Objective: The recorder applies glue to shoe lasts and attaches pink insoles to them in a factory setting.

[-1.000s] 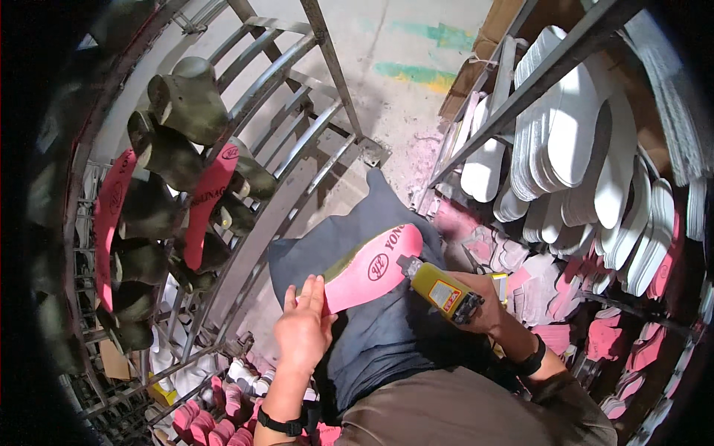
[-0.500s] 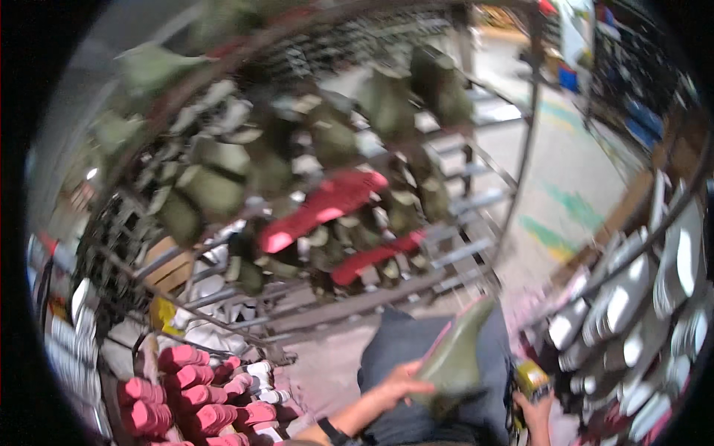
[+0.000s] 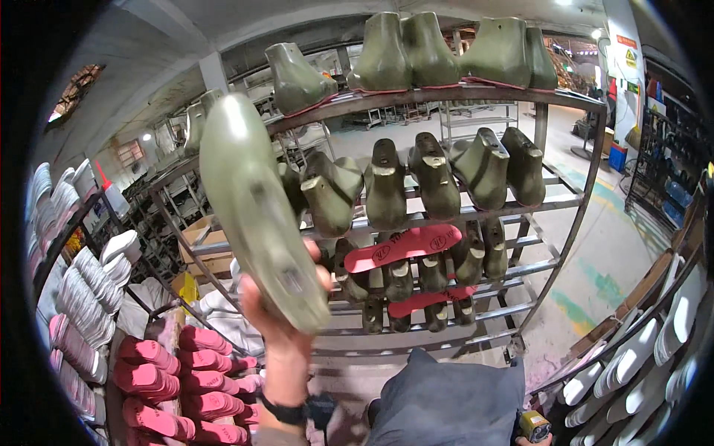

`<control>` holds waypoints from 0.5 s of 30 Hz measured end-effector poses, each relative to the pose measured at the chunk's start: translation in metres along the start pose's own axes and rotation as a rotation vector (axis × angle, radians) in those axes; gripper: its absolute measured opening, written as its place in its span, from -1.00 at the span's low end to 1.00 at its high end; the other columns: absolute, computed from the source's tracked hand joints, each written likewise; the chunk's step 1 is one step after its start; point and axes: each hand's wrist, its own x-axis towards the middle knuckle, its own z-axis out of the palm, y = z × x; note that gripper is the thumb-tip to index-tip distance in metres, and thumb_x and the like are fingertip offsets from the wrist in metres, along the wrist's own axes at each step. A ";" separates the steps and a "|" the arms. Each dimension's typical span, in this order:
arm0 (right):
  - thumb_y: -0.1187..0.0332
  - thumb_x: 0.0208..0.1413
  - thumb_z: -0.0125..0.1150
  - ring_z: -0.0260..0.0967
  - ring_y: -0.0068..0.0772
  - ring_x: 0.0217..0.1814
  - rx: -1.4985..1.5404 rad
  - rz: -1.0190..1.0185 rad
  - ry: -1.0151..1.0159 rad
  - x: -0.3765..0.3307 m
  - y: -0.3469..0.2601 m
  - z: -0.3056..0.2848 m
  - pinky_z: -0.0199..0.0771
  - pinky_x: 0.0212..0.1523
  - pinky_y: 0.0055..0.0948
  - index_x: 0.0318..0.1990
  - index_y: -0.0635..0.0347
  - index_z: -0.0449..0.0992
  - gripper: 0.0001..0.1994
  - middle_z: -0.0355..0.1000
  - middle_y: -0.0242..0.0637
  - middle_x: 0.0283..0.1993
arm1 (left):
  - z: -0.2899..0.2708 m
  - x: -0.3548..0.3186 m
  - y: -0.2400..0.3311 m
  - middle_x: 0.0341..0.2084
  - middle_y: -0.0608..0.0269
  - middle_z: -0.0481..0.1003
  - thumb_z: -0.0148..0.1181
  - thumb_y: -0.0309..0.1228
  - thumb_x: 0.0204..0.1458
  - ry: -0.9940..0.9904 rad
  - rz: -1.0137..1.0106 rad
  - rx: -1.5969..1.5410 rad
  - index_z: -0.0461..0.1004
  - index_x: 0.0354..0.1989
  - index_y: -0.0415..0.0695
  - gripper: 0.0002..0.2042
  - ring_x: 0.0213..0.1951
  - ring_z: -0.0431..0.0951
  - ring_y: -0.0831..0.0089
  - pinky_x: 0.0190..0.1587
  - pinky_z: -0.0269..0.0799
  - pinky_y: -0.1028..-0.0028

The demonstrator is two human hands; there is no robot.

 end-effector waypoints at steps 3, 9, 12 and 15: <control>0.49 -0.28 0.47 0.42 -0.29 -0.14 -0.006 0.030 -0.002 -0.001 0.004 0.003 0.40 -0.11 -0.36 -0.09 0.47 0.43 -0.49 0.49 -0.12 -0.15 | 0.024 0.078 0.041 -0.10 0.07 0.46 -0.01 0.04 0.13 0.094 -0.022 -0.065 0.30 0.15 -0.09 -0.46 -0.16 0.53 0.15 -0.52 0.53 0.34; 0.28 -0.33 0.53 0.40 -0.20 -0.09 -0.228 0.134 0.119 -0.020 -0.005 0.008 0.38 -0.05 -0.32 -0.05 0.44 0.37 -0.34 0.47 -0.05 -0.13 | -0.011 0.185 0.077 -0.20 -0.13 0.33 0.18 0.02 0.03 -0.065 -0.440 -0.432 0.19 0.12 -0.20 -0.36 -0.47 0.30 0.45 -0.61 0.29 0.58; 0.21 -0.37 0.54 0.40 -0.13 -0.06 -0.260 0.157 0.149 -0.024 -0.010 0.007 0.37 -0.01 -0.27 -0.05 0.44 0.35 -0.29 0.47 0.00 -0.12 | -0.027 0.207 0.073 -0.26 -0.11 0.31 0.31 -0.10 -0.01 -0.031 -0.405 -0.463 0.16 0.11 -0.24 -0.35 -0.48 0.28 0.47 -0.59 0.29 0.60; 0.20 -0.38 0.54 0.41 -0.10 -0.07 -0.209 0.174 0.107 -0.019 0.004 0.007 0.38 -0.02 -0.23 -0.06 0.44 0.36 -0.29 0.47 0.02 -0.12 | -0.033 0.214 0.069 -0.42 0.05 0.35 0.17 0.02 0.07 0.085 -0.323 -0.290 0.23 0.05 -0.29 -0.39 -0.60 0.26 0.56 -0.70 0.21 0.62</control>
